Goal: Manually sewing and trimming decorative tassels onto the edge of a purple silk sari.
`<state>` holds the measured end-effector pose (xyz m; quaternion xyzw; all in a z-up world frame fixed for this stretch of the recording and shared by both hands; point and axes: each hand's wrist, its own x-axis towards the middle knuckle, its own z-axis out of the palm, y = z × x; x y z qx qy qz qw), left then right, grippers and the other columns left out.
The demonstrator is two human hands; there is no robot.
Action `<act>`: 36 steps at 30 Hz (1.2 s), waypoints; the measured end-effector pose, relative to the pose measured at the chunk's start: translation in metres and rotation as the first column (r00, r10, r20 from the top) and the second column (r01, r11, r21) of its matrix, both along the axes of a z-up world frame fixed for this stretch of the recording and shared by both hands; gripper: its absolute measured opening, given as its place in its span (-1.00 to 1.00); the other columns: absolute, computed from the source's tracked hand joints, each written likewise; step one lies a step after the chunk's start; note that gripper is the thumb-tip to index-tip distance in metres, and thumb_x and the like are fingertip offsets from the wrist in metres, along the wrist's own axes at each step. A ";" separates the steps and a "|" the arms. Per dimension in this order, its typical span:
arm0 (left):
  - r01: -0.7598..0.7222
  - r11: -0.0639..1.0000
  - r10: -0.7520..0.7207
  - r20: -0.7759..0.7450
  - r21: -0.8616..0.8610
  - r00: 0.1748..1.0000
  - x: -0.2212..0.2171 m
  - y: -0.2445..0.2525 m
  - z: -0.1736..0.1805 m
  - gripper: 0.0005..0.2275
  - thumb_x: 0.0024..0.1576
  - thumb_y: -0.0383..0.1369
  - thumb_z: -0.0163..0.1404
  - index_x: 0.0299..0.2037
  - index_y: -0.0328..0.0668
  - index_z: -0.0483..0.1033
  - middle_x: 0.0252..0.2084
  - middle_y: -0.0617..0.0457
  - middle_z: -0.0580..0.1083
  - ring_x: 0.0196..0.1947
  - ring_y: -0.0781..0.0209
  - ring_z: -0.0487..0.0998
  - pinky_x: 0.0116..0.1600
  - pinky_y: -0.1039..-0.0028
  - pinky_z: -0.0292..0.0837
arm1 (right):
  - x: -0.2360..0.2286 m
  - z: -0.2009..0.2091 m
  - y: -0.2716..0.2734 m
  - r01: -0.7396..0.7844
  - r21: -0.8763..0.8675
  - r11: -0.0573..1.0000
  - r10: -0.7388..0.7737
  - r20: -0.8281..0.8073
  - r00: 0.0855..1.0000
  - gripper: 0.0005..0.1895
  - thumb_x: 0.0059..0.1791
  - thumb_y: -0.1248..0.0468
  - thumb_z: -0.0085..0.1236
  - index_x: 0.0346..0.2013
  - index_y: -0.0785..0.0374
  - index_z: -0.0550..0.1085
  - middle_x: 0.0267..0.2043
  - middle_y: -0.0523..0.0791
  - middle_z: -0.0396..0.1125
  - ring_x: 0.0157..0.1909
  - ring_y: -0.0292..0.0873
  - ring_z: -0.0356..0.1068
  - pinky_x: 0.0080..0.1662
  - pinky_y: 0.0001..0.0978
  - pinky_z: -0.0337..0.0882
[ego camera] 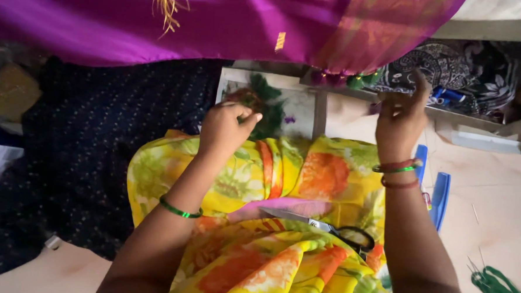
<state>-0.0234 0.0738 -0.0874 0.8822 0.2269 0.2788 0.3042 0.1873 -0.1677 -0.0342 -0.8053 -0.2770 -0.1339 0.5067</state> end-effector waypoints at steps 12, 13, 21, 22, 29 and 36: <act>0.694 0.715 -0.625 0.528 0.090 0.575 0.036 -0.085 0.083 -0.61 0.24 -0.21 0.08 0.01 -0.53 0.45 -0.10 -0.31 0.47 -0.08 -0.20 0.47 0.01 0.21 0.38 | -0.098 0.092 0.002 -0.428 -0.221 0.876 0.427 -0.054 0.903 -0.83 -0.16 0.48 0.38 -0.30 0.34 0.61 -0.14 -0.07 0.36 -0.21 -0.14 0.40 -0.18 -0.38 0.41; 0.692 0.715 -0.626 0.531 0.098 0.571 0.040 -0.091 0.065 -0.61 0.24 -0.21 0.08 0.01 -0.53 0.45 -0.10 -0.31 0.47 -0.08 -0.20 0.47 0.01 0.21 0.38 | -0.094 0.089 -0.004 -0.427 -0.222 0.877 0.428 -0.045 0.903 -0.83 -0.16 0.48 0.38 -0.30 0.34 0.61 -0.14 -0.07 0.36 -0.21 -0.14 0.40 -0.18 -0.38 0.41; 0.624 0.781 -0.615 0.210 0.024 0.760 0.022 -0.097 0.020 -0.74 0.24 -0.26 0.06 -0.42 -0.28 0.45 -0.43 -0.16 0.41 -0.32 -0.16 0.46 -0.14 0.06 0.31 | -0.058 0.111 -0.061 -0.262 0.582 0.769 0.434 -0.174 0.884 -0.89 0.31 0.30 0.01 -0.09 0.23 0.36 -0.20 -0.02 0.42 -0.23 -0.08 0.51 -0.31 -0.43 0.46; 0.623 0.782 -0.614 0.207 0.027 0.761 0.021 -0.093 0.011 -0.74 0.24 -0.26 0.06 -0.42 -0.28 0.45 -0.43 -0.16 0.41 -0.32 -0.16 0.46 -0.14 0.06 0.31 | -0.047 0.110 -0.074 -0.264 0.586 0.766 0.436 -0.172 0.883 -0.89 0.31 0.30 0.01 -0.09 0.23 0.36 -0.20 -0.02 0.42 -0.23 -0.08 0.51 -0.31 -0.43 0.46; 0.524 0.851 -0.518 -0.098 0.045 0.850 0.023 -0.057 -0.023 -0.70 0.27 -0.13 0.02 -0.32 -0.21 0.57 -0.22 -0.07 0.56 -0.08 -0.02 0.52 0.12 0.17 0.39 | 0.025 0.068 -0.169 -0.208 0.332 0.920 0.223 -0.008 0.975 -0.84 0.28 0.40 -0.21 -0.10 0.36 0.36 -0.10 -0.01 0.39 -0.09 -0.18 0.42 -0.05 -0.48 0.41; 0.697 0.712 -0.678 0.344 0.086 0.650 0.041 -0.098 0.069 -0.47 0.19 -0.01 0.08 0.21 -0.26 0.48 0.32 -0.19 0.39 0.38 -0.14 0.32 0.45 0.14 0.16 | -0.081 0.121 -0.058 -0.371 -0.260 0.892 0.391 0.028 0.920 -0.86 -0.10 0.55 0.27 -0.26 0.38 0.57 -0.25 -0.08 0.47 -0.22 -0.24 0.44 -0.22 -0.49 0.43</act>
